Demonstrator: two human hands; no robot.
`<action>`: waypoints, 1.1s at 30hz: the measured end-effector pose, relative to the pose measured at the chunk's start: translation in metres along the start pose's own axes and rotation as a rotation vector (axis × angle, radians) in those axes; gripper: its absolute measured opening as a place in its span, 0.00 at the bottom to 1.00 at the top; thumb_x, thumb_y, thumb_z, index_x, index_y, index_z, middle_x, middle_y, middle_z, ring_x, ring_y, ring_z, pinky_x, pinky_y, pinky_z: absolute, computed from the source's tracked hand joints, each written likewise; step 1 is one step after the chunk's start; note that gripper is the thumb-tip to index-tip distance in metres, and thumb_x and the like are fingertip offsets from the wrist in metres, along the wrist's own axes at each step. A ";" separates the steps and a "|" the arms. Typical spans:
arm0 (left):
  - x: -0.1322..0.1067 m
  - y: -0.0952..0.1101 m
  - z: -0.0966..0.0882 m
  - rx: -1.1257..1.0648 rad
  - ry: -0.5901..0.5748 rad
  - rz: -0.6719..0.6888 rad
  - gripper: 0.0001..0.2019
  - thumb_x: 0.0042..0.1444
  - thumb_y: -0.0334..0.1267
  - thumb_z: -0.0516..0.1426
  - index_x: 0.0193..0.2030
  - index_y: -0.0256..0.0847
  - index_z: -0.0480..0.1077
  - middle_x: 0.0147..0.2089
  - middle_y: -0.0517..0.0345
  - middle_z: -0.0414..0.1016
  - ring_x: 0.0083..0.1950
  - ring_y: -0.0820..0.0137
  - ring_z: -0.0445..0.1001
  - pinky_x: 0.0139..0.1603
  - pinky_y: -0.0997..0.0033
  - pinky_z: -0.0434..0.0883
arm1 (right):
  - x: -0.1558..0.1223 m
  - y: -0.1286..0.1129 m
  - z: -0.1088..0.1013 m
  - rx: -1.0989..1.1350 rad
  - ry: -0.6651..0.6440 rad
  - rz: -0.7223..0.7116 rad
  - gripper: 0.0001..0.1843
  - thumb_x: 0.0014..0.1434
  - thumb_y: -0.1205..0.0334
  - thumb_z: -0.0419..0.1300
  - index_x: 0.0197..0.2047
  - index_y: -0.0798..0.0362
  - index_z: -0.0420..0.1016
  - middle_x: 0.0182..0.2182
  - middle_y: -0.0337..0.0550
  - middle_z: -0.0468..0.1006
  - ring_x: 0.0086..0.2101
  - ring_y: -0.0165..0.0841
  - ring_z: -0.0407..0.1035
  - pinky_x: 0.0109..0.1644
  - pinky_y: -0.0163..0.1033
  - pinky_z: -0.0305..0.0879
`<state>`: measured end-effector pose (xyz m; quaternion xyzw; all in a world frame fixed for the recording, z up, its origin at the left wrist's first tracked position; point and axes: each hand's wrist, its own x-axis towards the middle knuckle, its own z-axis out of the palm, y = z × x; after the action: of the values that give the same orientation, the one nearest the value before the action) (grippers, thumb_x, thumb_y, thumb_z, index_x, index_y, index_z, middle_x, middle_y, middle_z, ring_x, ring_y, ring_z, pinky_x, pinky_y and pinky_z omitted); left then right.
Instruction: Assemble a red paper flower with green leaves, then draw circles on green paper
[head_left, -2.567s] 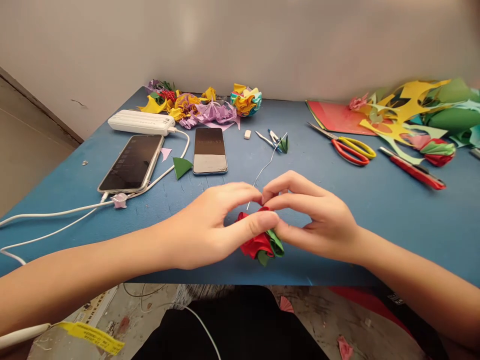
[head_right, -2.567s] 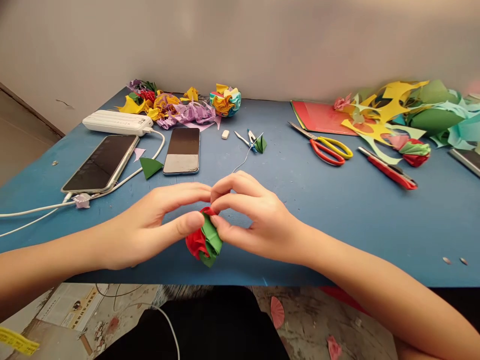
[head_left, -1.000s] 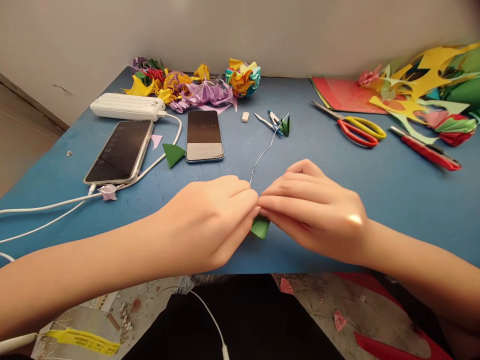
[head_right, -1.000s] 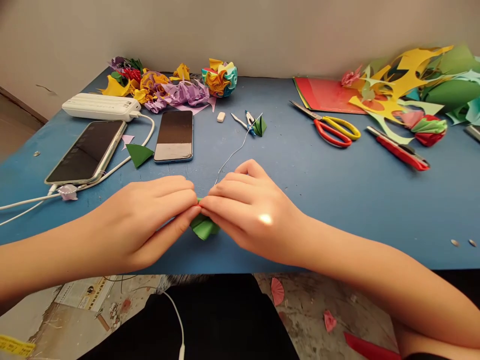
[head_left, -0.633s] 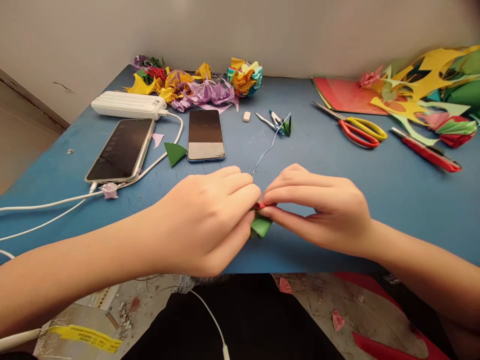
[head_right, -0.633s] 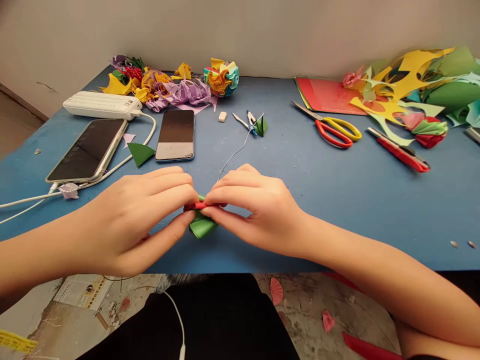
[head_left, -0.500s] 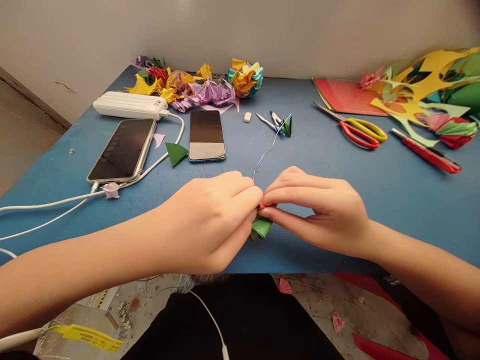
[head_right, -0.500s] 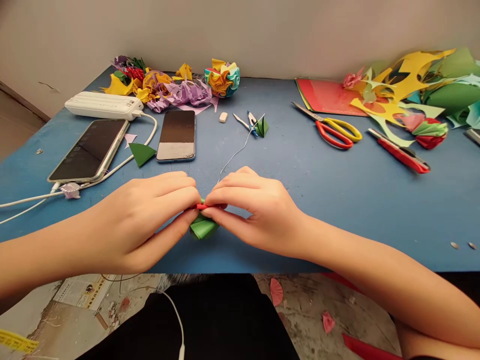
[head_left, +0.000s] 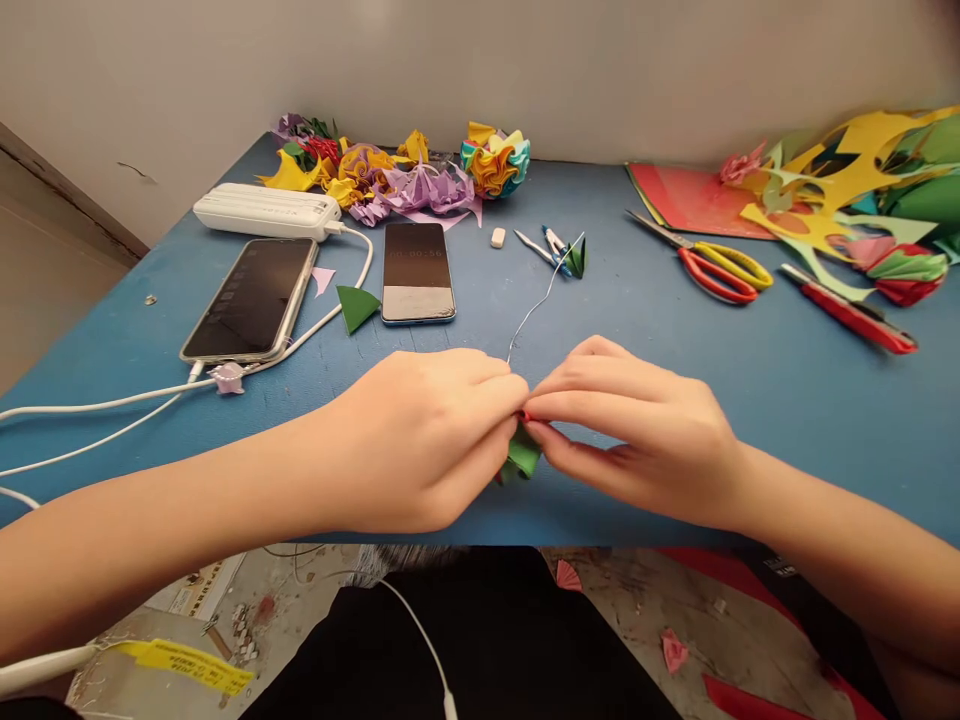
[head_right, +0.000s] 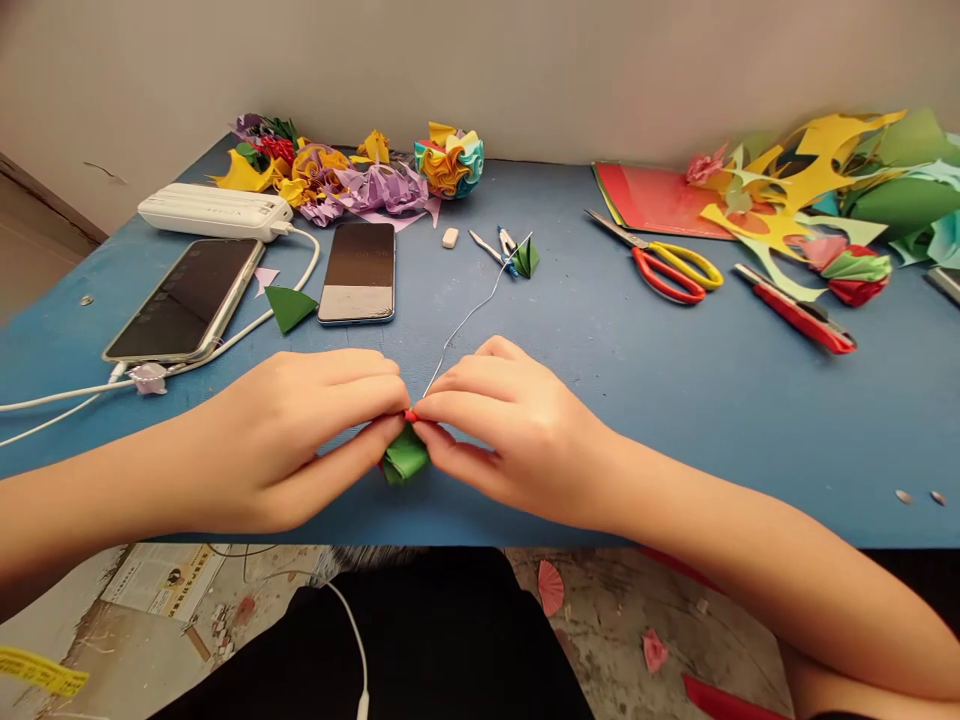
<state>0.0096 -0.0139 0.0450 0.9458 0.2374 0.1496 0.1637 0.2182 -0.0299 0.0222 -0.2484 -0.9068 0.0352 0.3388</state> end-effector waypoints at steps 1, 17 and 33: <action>0.001 0.000 0.000 -0.108 0.064 -0.040 0.08 0.60 0.32 0.47 0.31 0.38 0.64 0.29 0.59 0.63 0.31 0.72 0.60 0.32 0.72 0.58 | 0.000 -0.001 -0.003 -0.045 0.020 -0.023 0.06 0.57 0.70 0.58 0.38 0.51 0.71 0.30 0.42 0.77 0.30 0.30 0.70 0.34 0.41 0.68; 0.009 -0.015 0.014 -1.464 0.136 -0.433 0.15 0.57 0.39 0.58 0.52 0.46 0.67 0.45 0.54 0.69 0.44 0.68 0.70 0.37 0.69 0.75 | 0.000 0.039 0.014 -0.200 0.342 -0.155 0.15 0.50 0.75 0.63 0.41 0.54 0.71 0.29 0.46 0.77 0.31 0.32 0.70 0.34 0.39 0.72; 0.015 -0.030 0.008 -1.343 0.148 -0.556 0.15 0.53 0.37 0.61 0.46 0.37 0.66 0.42 0.52 0.70 0.40 0.72 0.70 0.32 0.76 0.74 | -0.007 0.071 0.016 -0.168 0.120 0.136 0.15 0.54 0.72 0.55 0.44 0.50 0.73 0.39 0.45 0.75 0.39 0.36 0.68 0.44 0.46 0.64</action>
<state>0.0136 0.0166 0.0295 0.5336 0.3362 0.2792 0.7241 0.2433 0.0308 -0.0109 -0.3382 -0.8657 -0.0328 0.3675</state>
